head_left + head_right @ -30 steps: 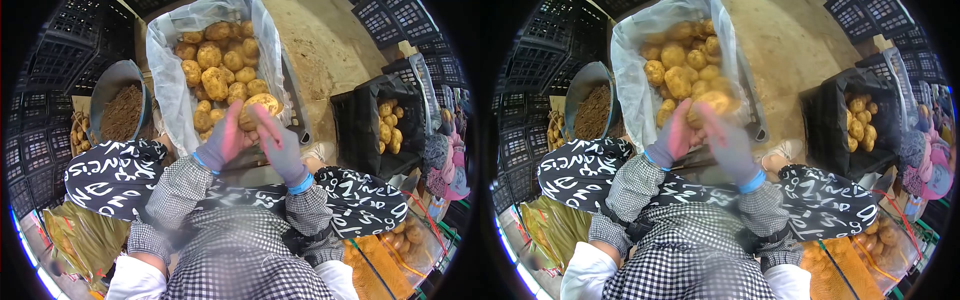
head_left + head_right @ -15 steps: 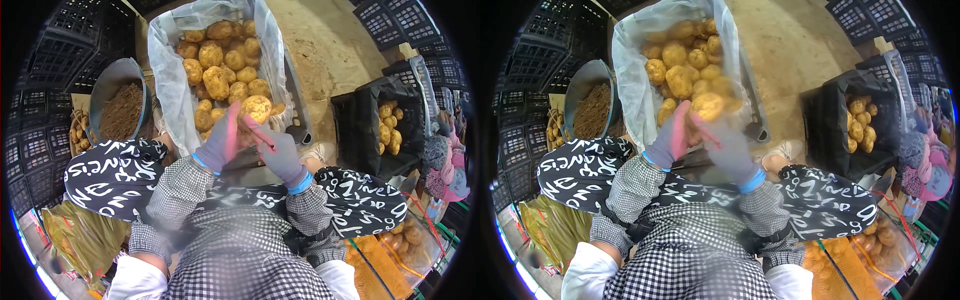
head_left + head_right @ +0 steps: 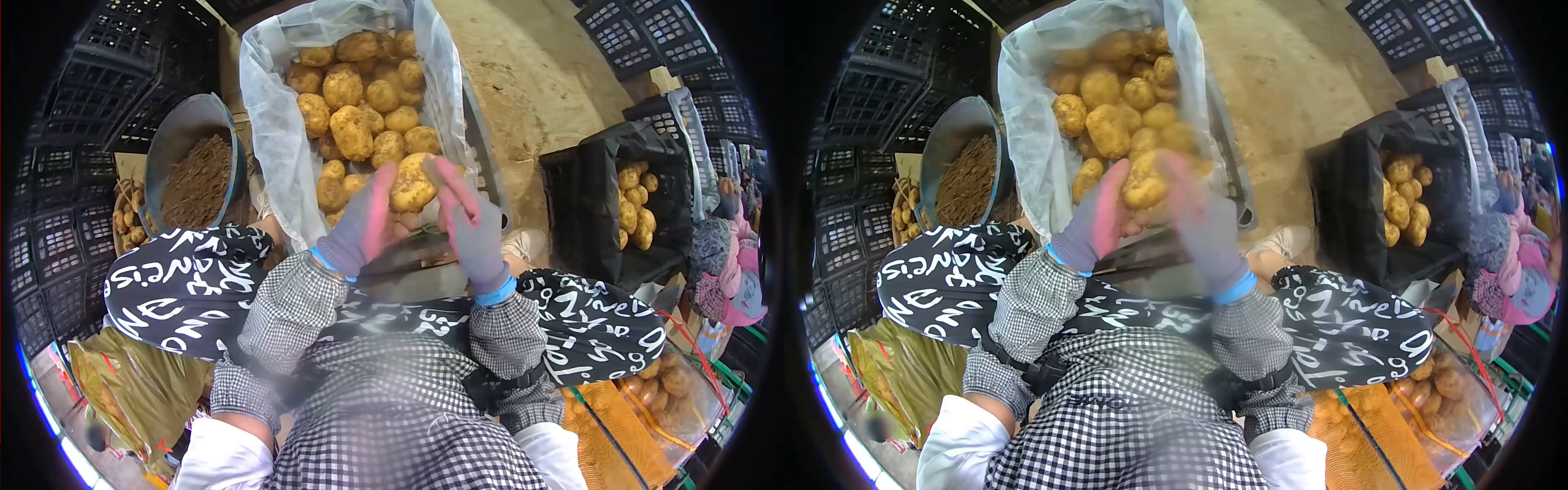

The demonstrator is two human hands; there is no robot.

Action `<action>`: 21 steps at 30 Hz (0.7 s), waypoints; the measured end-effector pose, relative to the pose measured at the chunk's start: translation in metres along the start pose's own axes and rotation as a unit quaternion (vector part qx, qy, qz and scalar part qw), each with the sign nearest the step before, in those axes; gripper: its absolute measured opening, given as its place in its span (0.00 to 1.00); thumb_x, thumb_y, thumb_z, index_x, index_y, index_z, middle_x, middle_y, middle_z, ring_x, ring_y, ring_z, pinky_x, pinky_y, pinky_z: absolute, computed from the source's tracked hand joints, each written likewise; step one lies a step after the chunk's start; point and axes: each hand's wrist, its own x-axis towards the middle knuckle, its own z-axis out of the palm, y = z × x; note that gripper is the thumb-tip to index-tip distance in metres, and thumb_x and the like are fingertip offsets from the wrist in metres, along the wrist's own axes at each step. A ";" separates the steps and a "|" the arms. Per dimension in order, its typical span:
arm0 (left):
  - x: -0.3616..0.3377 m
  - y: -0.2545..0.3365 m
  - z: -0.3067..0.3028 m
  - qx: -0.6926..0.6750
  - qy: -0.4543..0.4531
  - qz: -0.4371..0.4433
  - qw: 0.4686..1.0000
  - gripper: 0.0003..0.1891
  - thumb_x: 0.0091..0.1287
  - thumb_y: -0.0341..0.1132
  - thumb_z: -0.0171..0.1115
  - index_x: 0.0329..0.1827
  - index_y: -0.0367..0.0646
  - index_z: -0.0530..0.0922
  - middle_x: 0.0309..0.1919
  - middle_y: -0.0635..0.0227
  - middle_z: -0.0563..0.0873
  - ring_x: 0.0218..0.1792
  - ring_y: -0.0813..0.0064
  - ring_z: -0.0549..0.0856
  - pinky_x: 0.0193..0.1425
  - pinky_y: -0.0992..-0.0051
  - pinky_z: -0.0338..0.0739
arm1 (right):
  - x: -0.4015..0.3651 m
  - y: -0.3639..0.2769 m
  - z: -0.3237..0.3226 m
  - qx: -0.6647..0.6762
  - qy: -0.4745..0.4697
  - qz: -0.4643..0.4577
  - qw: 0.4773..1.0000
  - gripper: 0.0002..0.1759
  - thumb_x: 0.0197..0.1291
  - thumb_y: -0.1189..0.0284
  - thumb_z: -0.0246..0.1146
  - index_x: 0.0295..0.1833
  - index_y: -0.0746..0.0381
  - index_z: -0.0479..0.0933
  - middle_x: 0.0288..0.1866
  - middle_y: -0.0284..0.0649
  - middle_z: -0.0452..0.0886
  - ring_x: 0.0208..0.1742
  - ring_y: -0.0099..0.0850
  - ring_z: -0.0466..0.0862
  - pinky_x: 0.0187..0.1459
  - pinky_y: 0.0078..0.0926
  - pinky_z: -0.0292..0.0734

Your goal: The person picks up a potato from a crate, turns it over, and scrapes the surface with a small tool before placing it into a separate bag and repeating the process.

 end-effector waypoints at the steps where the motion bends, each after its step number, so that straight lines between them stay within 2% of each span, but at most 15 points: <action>1: -0.014 0.046 0.015 -0.084 0.003 -0.080 0.993 0.24 0.78 0.55 0.41 0.60 0.47 0.72 0.44 0.68 0.84 0.32 0.76 0.80 0.24 0.81 0.65 | 0.001 -0.001 -0.001 0.020 0.014 -0.005 1.000 0.25 0.68 0.81 0.53 0.69 0.63 0.74 0.35 0.28 0.80 0.28 0.13 0.69 0.33 0.12 0.68; 2: -0.022 0.071 0.023 -0.164 0.006 -0.160 0.973 0.23 0.79 0.55 0.40 0.59 0.46 0.73 0.43 0.68 0.84 0.31 0.77 0.79 0.24 0.81 0.65 | 0.001 0.006 -0.002 -0.051 -0.002 -0.041 0.998 0.25 0.68 0.81 0.53 0.70 0.63 0.74 0.36 0.28 0.80 0.28 0.13 0.68 0.33 0.12 0.68; 5: -0.016 0.054 0.012 -0.240 -0.085 -0.161 0.954 0.25 0.79 0.54 0.38 0.64 0.46 0.72 0.46 0.68 0.83 0.31 0.77 0.79 0.24 0.81 0.68 | -0.005 0.017 -0.002 -0.150 -0.049 -0.092 0.983 0.25 0.69 0.80 0.53 0.70 0.65 0.72 0.38 0.27 0.78 0.29 0.13 0.68 0.32 0.12 0.66; 6: -0.019 0.057 0.014 -0.194 -0.065 -0.130 0.970 0.25 0.79 0.54 0.39 0.66 0.46 0.70 0.46 0.68 0.83 0.32 0.77 0.80 0.24 0.81 0.69 | -0.007 0.019 -0.001 -0.164 -0.065 -0.098 0.979 0.25 0.69 0.79 0.53 0.71 0.66 0.72 0.38 0.26 0.78 0.29 0.13 0.67 0.32 0.12 0.66; 8: -0.026 0.065 0.017 -0.100 -0.024 -0.067 0.992 0.27 0.79 0.54 0.40 0.70 0.46 0.68 0.46 0.68 0.82 0.32 0.77 0.80 0.24 0.81 0.71 | 0.000 0.015 -0.006 -0.038 -0.019 -0.031 0.999 0.24 0.69 0.78 0.54 0.70 0.65 0.73 0.39 0.28 0.79 0.30 0.14 0.70 0.34 0.13 0.68; 9: -0.026 0.063 0.020 -0.109 -0.011 -0.066 0.992 0.27 0.79 0.54 0.40 0.71 0.46 0.67 0.47 0.68 0.82 0.32 0.77 0.81 0.24 0.81 0.71 | 0.001 0.014 -0.008 0.024 0.007 0.004 1.000 0.23 0.69 0.77 0.54 0.70 0.64 0.73 0.39 0.29 0.79 0.31 0.14 0.71 0.35 0.13 0.69; 10: -0.022 0.061 0.023 -0.118 -0.001 -0.063 0.991 0.27 0.79 0.53 0.40 0.73 0.46 0.66 0.48 0.68 0.82 0.32 0.77 0.81 0.24 0.81 0.71 | 0.002 0.015 -0.005 -0.002 0.027 0.011 1.000 0.23 0.71 0.75 0.55 0.70 0.65 0.73 0.38 0.31 0.79 0.32 0.14 0.71 0.36 0.13 0.70; 13: -0.020 0.053 0.020 -0.090 -0.005 -0.034 0.995 0.30 0.79 0.54 0.40 0.76 0.45 0.62 0.59 0.64 0.78 0.43 0.73 0.84 0.30 0.78 0.79 | -0.006 0.005 0.003 -0.174 -0.042 -0.053 0.982 0.24 0.72 0.76 0.54 0.72 0.64 0.71 0.34 0.28 0.75 0.31 0.13 0.69 0.33 0.12 0.68; 14: -0.021 0.051 0.016 -0.070 -0.012 -0.023 0.997 0.31 0.79 0.55 0.40 0.76 0.44 0.61 0.64 0.62 0.75 0.48 0.70 0.85 0.33 0.77 0.82 | -0.001 0.016 0.000 -0.147 -0.015 -0.088 0.985 0.24 0.72 0.75 0.55 0.72 0.65 0.70 0.33 0.26 0.74 0.30 0.12 0.67 0.31 0.12 0.65; 15: -0.022 0.055 0.015 -0.110 -0.029 -0.039 0.993 0.30 0.79 0.54 0.40 0.76 0.44 0.60 0.65 0.63 0.74 0.51 0.70 0.84 0.37 0.77 0.83 | 0.006 0.020 -0.002 -0.121 0.011 -0.124 0.985 0.24 0.73 0.74 0.55 0.73 0.65 0.70 0.31 0.24 0.72 0.28 0.12 0.65 0.29 0.11 0.61; 16: -0.024 0.062 0.014 -0.148 -0.048 -0.055 0.986 0.30 0.79 0.53 0.41 0.76 0.43 0.60 0.67 0.63 0.73 0.54 0.69 0.83 0.41 0.76 0.84 | 0.008 0.020 -0.007 -0.027 0.035 -0.060 0.997 0.24 0.73 0.74 0.56 0.72 0.65 0.70 0.31 0.24 0.72 0.28 0.11 0.65 0.29 0.10 0.61; 18: -0.024 0.067 0.018 -0.213 -0.059 -0.079 0.972 0.29 0.79 0.52 0.42 0.76 0.46 0.62 0.62 0.64 0.75 0.46 0.72 0.79 0.38 0.78 0.77 | 0.008 0.015 -0.011 0.128 0.062 0.015 0.990 0.24 0.74 0.72 0.57 0.72 0.65 0.71 0.29 0.23 0.71 0.27 0.11 0.65 0.28 0.10 0.60; 19: -0.021 0.067 0.022 -0.240 -0.051 -0.085 0.966 0.28 0.78 0.52 0.42 0.75 0.50 0.63 0.56 0.65 0.78 0.35 0.75 0.77 0.30 0.80 0.70 | 0.007 0.014 -0.012 0.116 0.055 0.008 0.992 0.24 0.74 0.71 0.57 0.72 0.65 0.70 0.29 0.23 0.71 0.27 0.11 0.65 0.28 0.10 0.59; 21: -0.019 0.064 0.023 -0.256 -0.042 -0.095 0.961 0.26 0.76 0.52 0.43 0.74 0.54 0.65 0.49 0.66 0.82 0.23 0.78 0.73 0.22 0.82 0.61 | 0.002 0.013 -0.010 0.096 0.035 -0.002 0.995 0.24 0.74 0.71 0.58 0.72 0.65 0.70 0.30 0.23 0.71 0.27 0.11 0.65 0.28 0.11 0.59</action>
